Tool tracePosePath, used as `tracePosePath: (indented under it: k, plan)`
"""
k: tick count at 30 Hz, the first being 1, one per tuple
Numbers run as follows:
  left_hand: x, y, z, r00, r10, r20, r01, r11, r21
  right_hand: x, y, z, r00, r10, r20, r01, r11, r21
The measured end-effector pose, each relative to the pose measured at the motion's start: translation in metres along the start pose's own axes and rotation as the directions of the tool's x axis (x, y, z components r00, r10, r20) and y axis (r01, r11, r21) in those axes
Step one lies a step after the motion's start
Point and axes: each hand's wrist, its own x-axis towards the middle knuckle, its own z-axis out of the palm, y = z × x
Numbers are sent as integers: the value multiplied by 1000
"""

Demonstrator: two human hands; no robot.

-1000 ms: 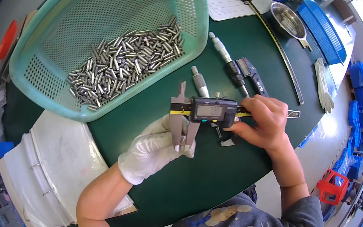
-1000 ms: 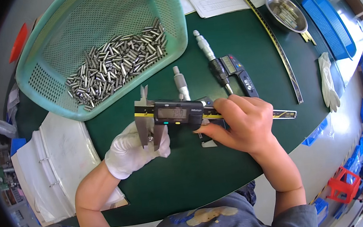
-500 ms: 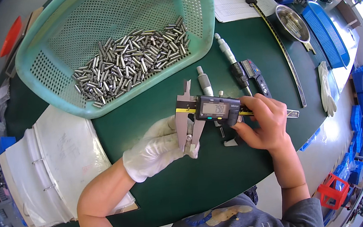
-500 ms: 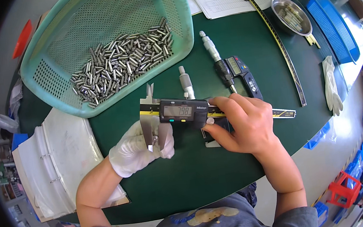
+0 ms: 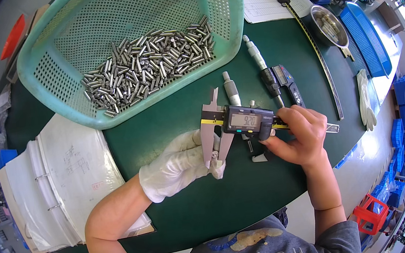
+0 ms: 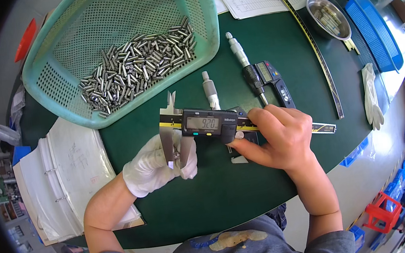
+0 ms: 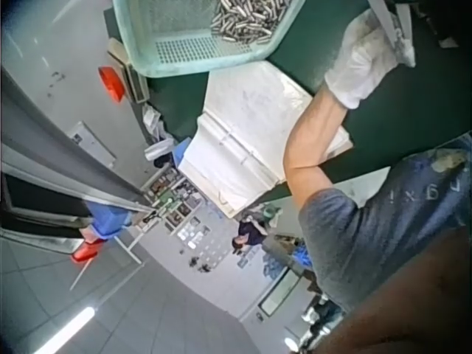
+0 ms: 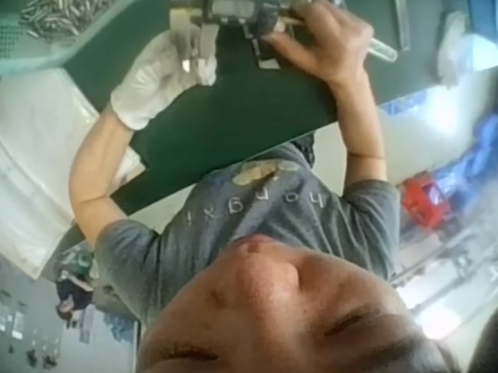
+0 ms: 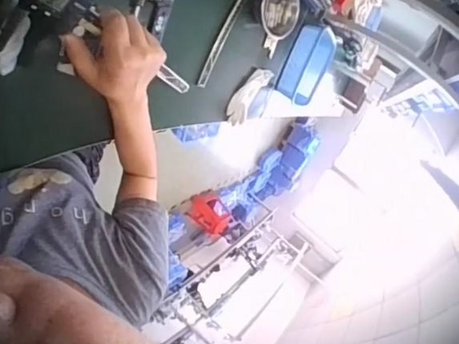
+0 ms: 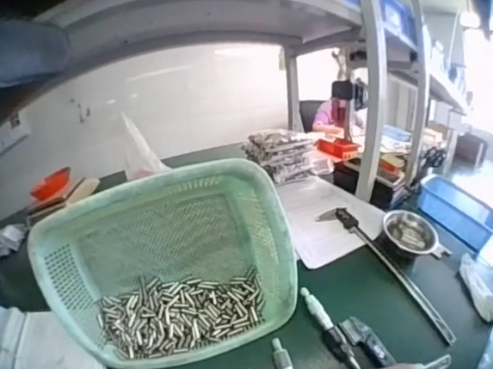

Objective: Measure and inspect small metal cylindrical parts using a micrometer and digital caliper.

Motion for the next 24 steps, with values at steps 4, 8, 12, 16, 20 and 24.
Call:
tracePosePath:
  k: [4,8,12,16,20,24]
  plan:
    - [6,3,4,1000,6,7,-6,998,-67,0,-1,-3,999,31,16,-31,999,-27]
    - [5,3,5,1000,9,-28,-12,995,-103,-2,0,-3,998,44,34,-43,999,-28]
    - [4,3,7,998,20,-60,-26,994,-106,-3,0,0,999,48,23,-47,999,-25]
    - [2,2,5,998,33,-49,-37,996,-83,-2,-1,-1,998,53,28,-52,998,-28]
    - [3,3,7,998,5,-55,-7,999,-46,-1,-2,-3,998,58,36,-57,998,-22]
    - [0,2,2,1000,8,-30,-10,999,-42,0,-6,0,992,86,94,-90,995,43]
